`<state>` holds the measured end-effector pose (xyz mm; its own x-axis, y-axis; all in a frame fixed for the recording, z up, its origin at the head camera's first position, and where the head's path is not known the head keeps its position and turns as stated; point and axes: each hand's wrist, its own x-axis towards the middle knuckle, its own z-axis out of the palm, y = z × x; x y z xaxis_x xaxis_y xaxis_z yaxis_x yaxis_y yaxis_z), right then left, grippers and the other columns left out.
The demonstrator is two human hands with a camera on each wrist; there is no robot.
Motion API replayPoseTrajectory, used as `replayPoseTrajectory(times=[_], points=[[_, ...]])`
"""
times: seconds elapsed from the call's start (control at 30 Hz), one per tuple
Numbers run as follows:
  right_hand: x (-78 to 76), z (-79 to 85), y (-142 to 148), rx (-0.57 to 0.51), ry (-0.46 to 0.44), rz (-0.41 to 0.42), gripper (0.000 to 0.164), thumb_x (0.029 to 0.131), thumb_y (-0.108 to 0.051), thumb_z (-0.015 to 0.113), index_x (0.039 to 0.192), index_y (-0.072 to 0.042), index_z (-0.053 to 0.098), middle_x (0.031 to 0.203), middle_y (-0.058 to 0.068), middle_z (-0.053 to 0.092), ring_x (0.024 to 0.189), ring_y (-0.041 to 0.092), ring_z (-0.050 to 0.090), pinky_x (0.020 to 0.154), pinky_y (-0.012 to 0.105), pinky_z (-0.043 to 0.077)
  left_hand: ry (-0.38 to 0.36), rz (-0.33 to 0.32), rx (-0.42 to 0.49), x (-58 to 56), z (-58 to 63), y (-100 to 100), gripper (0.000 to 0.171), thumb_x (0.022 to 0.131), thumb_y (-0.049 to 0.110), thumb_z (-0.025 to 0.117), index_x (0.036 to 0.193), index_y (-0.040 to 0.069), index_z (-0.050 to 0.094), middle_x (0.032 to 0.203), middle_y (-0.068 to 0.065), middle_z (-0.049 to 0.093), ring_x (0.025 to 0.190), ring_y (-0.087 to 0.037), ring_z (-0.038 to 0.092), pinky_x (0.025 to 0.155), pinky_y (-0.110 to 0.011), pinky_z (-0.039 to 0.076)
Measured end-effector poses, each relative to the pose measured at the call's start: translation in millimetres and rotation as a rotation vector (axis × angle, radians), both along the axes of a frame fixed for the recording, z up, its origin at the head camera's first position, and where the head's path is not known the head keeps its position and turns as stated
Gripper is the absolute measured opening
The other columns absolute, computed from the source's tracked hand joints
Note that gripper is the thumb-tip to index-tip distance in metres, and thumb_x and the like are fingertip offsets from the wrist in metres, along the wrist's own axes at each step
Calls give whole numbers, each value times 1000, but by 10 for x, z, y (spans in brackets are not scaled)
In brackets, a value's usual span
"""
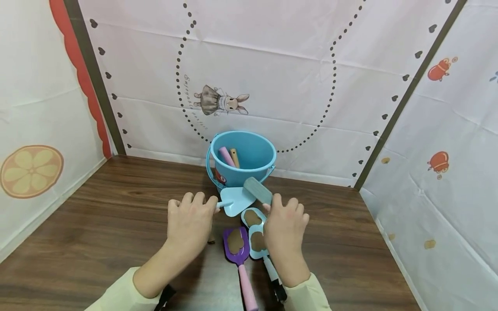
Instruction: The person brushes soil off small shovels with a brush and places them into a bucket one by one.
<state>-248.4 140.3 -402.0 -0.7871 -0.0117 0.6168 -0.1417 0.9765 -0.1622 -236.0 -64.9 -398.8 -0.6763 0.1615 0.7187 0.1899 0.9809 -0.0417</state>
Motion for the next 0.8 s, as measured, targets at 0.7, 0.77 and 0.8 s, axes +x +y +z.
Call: replayPoseTrajectory(times=[0.7,0.77,0.8], points=[[-16,49,54,-58,-49,-6,40,101,-46,59,97,-7,57,73,11,44,67,32,49,59,45,38,27,-27,20,-8,-13,-41,25,87,36,78,83,13,69,71,-8,56,66,-27,50,56,-41,34],[28,71,20,-64,-46,11,40,101,-47,58,97,-7,57,74,11,45,69,33,51,61,46,38,29,-29,28,-11,-3,-38,26,88,36,77,82,13,68,70,-8,56,66,-27,50,55,-40,34],[55,76,-16,-55,-45,29,41,101,-48,58,96,-8,57,74,11,46,70,33,52,61,46,37,31,-30,32,-14,3,-36,26,88,36,77,82,12,68,70,-8,56,65,-27,50,55,-40,34]])
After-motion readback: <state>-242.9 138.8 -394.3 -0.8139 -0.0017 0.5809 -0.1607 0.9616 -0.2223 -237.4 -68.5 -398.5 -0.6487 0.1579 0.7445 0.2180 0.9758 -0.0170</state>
